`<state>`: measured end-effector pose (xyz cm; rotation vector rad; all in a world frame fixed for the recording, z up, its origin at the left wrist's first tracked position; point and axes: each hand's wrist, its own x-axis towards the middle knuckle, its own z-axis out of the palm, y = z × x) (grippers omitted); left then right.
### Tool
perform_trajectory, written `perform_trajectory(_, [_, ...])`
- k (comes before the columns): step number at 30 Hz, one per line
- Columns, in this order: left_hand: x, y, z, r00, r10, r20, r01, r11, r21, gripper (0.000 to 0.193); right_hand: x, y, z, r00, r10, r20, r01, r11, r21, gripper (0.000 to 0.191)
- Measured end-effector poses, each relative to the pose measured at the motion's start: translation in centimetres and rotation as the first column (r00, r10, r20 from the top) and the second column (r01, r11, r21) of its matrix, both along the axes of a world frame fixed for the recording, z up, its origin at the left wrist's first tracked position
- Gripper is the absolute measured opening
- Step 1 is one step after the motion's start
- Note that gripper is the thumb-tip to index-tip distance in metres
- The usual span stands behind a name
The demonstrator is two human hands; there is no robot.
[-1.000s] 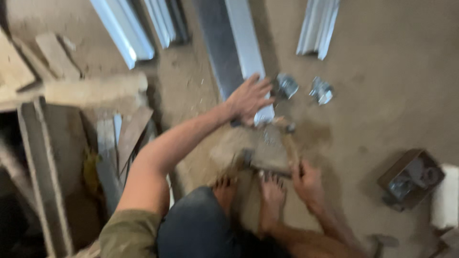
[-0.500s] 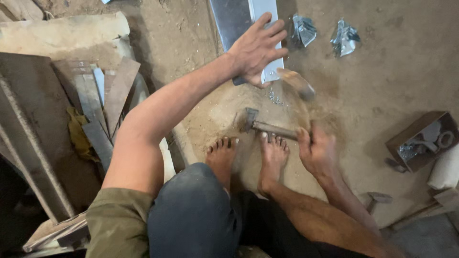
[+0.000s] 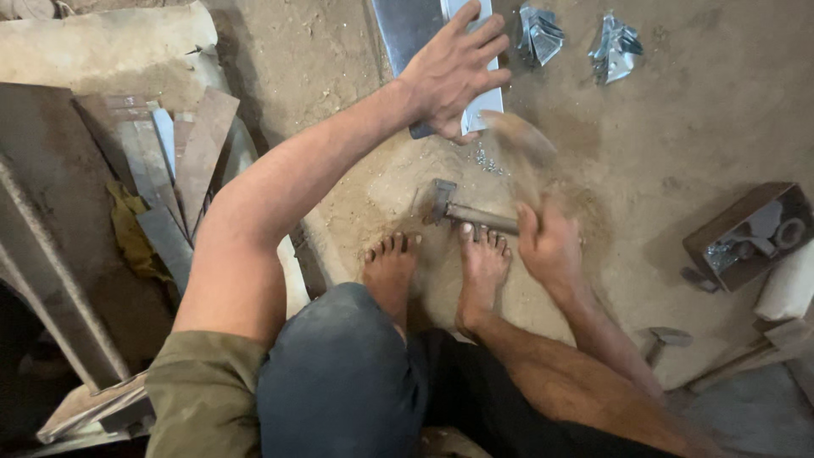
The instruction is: The person sits on the workshop floor and hammers the ends of aluminum angle strips against a steel anvil block to bend and shape them, using a ball-peen hammer. They reposition each strip, hammer along its edge, and set finished pieces aside with other completed strips.
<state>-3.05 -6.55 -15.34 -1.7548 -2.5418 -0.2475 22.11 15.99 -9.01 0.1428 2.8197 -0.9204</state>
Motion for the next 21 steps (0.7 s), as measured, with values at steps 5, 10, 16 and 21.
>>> perform_trajectory(5, [0.1,0.0,-0.3,1.0,0.001,0.012,-0.001,1.0,0.023,0.083,2.6,0.7,-1.7,0.987,-0.099,-0.126,0.096,0.995,-0.024,0.028])
perform_trajectory(10, [0.0,0.1,-0.3,1.0,0.007,0.02,-0.007,1.0,0.008,0.087,3.7,3.0,-1.4,0.977,-0.209,0.054,0.214,0.906,-0.366,0.021])
perform_trajectory(16, [0.1,0.3,-0.2,0.999,0.041,0.007,-0.04,0.994,-0.098,0.091,4.4,11.4,4.6,0.498,-0.327,-0.803,-0.06,0.911,-0.409,0.032])
perform_trajectory(21, [0.3,0.1,-0.3,0.999,0.027,0.036,-0.026,0.999,-0.043,0.093,2.3,4.7,-10.7,0.977,0.147,-0.152,-0.115,0.973,0.202,0.031])
